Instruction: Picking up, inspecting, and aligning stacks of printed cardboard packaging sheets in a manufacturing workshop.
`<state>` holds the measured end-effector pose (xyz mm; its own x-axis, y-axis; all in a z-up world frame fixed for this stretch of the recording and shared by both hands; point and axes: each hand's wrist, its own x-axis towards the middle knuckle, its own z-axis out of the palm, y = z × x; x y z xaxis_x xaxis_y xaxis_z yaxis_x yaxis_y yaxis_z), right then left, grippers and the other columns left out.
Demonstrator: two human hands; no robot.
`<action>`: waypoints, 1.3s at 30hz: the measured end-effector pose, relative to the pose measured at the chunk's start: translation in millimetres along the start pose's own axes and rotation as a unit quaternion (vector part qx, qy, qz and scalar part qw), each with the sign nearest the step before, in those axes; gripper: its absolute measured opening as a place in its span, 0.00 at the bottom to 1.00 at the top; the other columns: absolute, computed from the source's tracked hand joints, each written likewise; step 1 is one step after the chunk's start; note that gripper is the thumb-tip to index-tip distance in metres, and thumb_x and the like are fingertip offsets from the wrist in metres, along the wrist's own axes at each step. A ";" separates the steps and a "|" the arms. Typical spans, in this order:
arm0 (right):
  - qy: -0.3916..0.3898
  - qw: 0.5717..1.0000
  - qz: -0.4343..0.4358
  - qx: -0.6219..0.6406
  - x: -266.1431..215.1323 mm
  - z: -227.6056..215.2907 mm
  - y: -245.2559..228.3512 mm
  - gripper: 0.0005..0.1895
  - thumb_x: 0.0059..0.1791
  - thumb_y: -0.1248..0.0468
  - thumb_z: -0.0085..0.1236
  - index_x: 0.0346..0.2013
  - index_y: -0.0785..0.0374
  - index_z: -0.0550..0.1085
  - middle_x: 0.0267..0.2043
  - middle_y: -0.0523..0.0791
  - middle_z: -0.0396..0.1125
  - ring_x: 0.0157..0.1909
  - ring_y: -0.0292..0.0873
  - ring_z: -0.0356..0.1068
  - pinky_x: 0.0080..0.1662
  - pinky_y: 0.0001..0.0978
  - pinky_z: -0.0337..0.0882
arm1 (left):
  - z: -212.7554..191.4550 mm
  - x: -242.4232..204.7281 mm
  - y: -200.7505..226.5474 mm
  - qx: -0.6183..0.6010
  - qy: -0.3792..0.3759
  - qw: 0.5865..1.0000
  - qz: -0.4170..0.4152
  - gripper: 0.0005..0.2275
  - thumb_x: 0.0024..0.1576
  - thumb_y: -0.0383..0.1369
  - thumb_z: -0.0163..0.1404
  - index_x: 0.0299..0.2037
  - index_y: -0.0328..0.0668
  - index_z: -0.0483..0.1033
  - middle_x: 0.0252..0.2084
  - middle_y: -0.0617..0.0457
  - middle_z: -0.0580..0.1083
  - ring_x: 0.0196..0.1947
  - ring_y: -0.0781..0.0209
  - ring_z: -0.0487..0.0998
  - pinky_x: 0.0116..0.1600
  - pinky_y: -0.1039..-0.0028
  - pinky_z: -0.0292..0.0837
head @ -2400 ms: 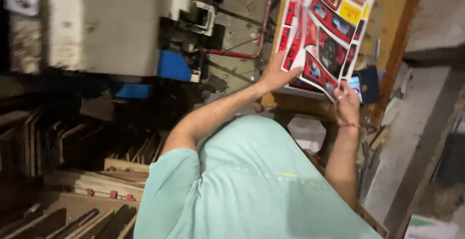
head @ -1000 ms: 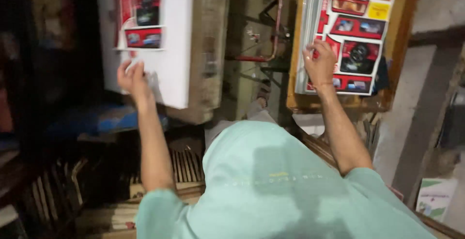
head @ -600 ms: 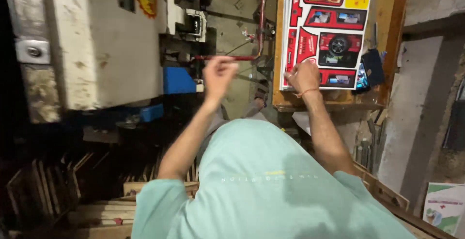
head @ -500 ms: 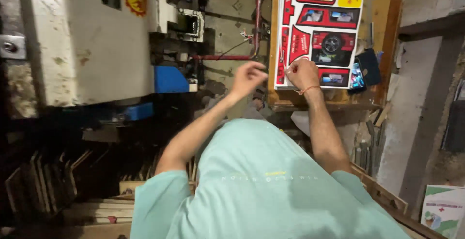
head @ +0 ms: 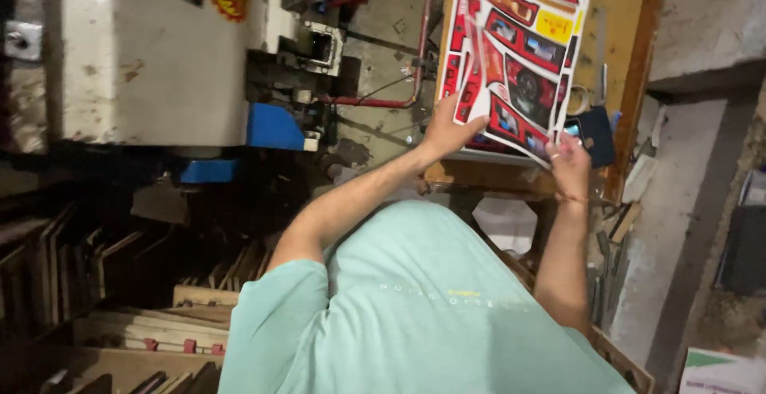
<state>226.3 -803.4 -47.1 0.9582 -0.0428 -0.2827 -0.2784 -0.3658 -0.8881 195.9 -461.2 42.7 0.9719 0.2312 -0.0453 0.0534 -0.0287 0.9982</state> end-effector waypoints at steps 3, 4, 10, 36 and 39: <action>-0.165 0.923 0.120 0.327 -28.9 56.4 -57.5 0.25 0.51 0.70 0.55 0.63 0.70 0.67 0.54 0.42 0.73 0.55 0.34 0.73 0.57 0.23 0.73 | -55.1 -5.1 35.6 -0.059 -0.067 0.995 0.042 0.16 0.54 0.32 0.62 0.50 0.34 0.78 0.40 0.50 0.82 0.41 0.64 0.81 0.50 0.70 0.78; -0.178 0.922 0.118 0.323 -19.3 73.4 -41.9 0.25 0.51 0.70 0.55 0.63 0.70 0.67 0.54 0.42 0.73 0.55 0.34 0.73 0.57 0.23 0.73 | -79.8 -3.5 37.4 -0.057 -0.053 0.996 0.044 0.16 0.54 0.32 0.62 0.50 0.34 0.78 0.40 0.50 0.82 0.41 0.64 0.81 0.50 0.70 0.78; -0.286 0.879 0.130 0.357 -25.6 210.7 -124.3 0.32 0.54 0.73 0.54 0.73 0.71 0.60 0.47 0.43 0.70 0.47 0.34 0.71 0.53 0.23 0.73 | -251.9 -13.9 22.5 -0.048 0.071 0.993 0.087 0.17 0.57 0.27 0.59 0.56 0.32 0.76 0.47 0.54 0.80 0.46 0.70 0.78 0.53 0.74 0.77; -0.375 0.926 -0.028 -0.005 62.1 480.7 -153.5 0.23 0.53 0.71 0.54 0.63 0.65 0.69 0.45 0.47 0.74 0.44 0.37 0.74 0.45 0.28 0.76 | -498.1 64.4 -359.5 -0.146 0.400 0.864 -0.267 0.12 0.43 0.26 0.65 0.35 0.36 0.76 0.24 0.48 0.78 0.18 0.64 0.78 0.21 0.73 0.73; -0.215 0.924 -0.286 -0.133 -5.0 428.5 -242.0 0.16 0.52 0.72 0.60 0.55 0.68 0.76 0.49 0.53 0.75 0.50 0.47 0.76 0.53 0.35 0.74 | -551.6 23.9 -395.5 -0.183 0.439 0.838 -0.268 0.07 0.55 0.25 0.59 0.38 0.26 0.77 0.25 0.48 0.75 0.18 0.65 0.70 0.20 0.76 0.62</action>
<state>260.8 -316.3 13.9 0.8133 0.5807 0.0360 0.3457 -0.4327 -0.8326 71.5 92.1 -331.1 0.2785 0.7465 -0.6044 0.1984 0.5709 0.7966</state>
